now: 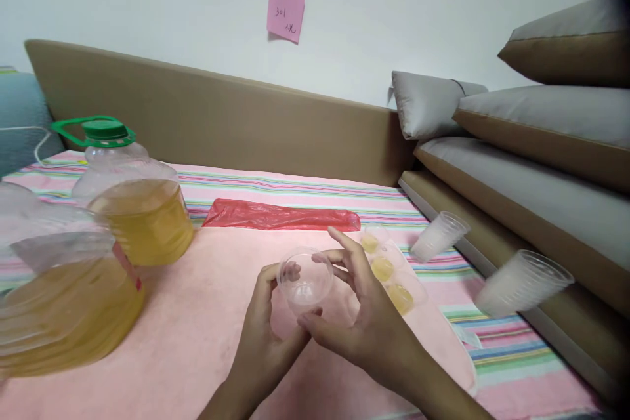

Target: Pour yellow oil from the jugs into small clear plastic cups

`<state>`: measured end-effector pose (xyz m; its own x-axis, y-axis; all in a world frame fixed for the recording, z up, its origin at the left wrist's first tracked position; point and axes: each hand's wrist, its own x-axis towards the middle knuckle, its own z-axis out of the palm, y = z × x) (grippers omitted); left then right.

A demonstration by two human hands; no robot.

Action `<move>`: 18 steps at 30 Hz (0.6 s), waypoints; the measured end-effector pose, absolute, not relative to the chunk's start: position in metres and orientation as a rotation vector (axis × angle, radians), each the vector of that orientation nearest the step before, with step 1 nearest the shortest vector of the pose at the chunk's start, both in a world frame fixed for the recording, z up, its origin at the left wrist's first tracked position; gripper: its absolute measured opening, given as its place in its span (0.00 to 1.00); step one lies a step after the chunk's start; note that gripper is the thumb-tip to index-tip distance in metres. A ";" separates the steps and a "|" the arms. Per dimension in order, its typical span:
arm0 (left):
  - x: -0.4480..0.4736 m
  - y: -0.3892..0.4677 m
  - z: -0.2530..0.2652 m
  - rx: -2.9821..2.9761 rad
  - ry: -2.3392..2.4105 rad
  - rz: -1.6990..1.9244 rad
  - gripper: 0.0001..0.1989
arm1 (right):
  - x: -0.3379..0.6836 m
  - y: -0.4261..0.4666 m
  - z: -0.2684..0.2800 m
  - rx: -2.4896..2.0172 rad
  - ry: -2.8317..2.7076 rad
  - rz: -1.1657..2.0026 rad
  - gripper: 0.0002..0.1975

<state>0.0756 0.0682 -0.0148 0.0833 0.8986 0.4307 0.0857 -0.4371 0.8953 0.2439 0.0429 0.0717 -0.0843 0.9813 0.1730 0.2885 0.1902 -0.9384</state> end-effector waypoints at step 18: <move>0.077 0.069 -0.017 1.715 1.001 1.376 0.26 | 0.253 0.052 0.084 -1.315 -1.692 0.939 0.62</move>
<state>0.0766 0.0693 -0.0173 0.1330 0.8920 0.4321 0.1361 -0.4483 0.8835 0.2529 0.0522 0.0836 -0.1599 0.9776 0.1370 0.4009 0.1911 -0.8959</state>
